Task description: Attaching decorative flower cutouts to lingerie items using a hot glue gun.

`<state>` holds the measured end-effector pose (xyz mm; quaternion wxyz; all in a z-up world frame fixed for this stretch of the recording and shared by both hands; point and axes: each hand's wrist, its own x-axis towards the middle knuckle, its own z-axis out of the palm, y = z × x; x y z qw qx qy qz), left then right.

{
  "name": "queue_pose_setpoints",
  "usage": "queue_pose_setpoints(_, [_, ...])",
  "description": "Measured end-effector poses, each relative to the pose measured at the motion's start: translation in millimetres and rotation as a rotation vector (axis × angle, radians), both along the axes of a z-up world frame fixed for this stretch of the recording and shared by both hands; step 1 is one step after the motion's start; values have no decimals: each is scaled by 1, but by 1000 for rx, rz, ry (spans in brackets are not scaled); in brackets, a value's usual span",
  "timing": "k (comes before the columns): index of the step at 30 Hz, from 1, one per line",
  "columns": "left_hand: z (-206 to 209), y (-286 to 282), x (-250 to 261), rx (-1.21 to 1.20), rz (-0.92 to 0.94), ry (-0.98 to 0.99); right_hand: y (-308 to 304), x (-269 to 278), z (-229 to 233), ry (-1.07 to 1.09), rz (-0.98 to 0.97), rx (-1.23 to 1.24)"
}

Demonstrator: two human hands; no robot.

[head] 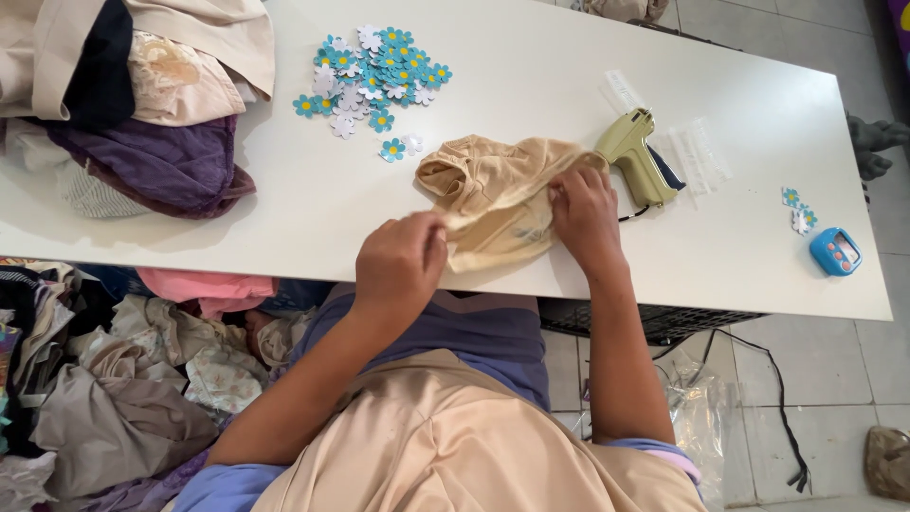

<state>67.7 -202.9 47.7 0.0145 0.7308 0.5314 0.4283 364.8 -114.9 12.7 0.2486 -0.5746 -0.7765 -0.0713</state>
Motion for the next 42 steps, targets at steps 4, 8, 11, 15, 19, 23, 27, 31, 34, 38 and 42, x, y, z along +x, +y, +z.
queue_pose_setpoints(4, [22,3,-10,-370,-201,-798,-26,-14,23,-7,-50,-47])
queue_pose_setpoints(8, [-3,19,-21,-522,-393,-1238,-41,-12,33,126,-79,-13])
queue_pose_setpoints(11, [6,14,-23,-551,-434,-1250,-47,-14,50,226,-95,61])
queue_pose_setpoints(15, [25,5,-23,-472,-342,-930,-35,28,39,212,-246,300])
queue_pose_setpoints(19, [29,10,-20,-26,-149,-373,-45,30,63,143,-248,536])
queue_pose_setpoints(23, [28,13,-25,36,-52,-267,-59,10,88,86,-232,557])
queue_pose_setpoints(27, [30,12,-31,-51,2,-434,-59,11,78,286,-186,392])
queue_pose_setpoints(31, [6,25,-33,-358,-145,-889,-42,37,38,364,-237,362])
queue_pose_setpoints(34, [-12,37,-41,-701,-387,-1491,-44,35,34,445,-217,229])
queue_pose_setpoints(38, [-30,47,-44,-837,-621,-1848,-50,18,42,508,-191,95])
queue_pose_setpoints(42, [-13,35,-35,-894,-578,-1768,-49,17,39,800,-129,104])
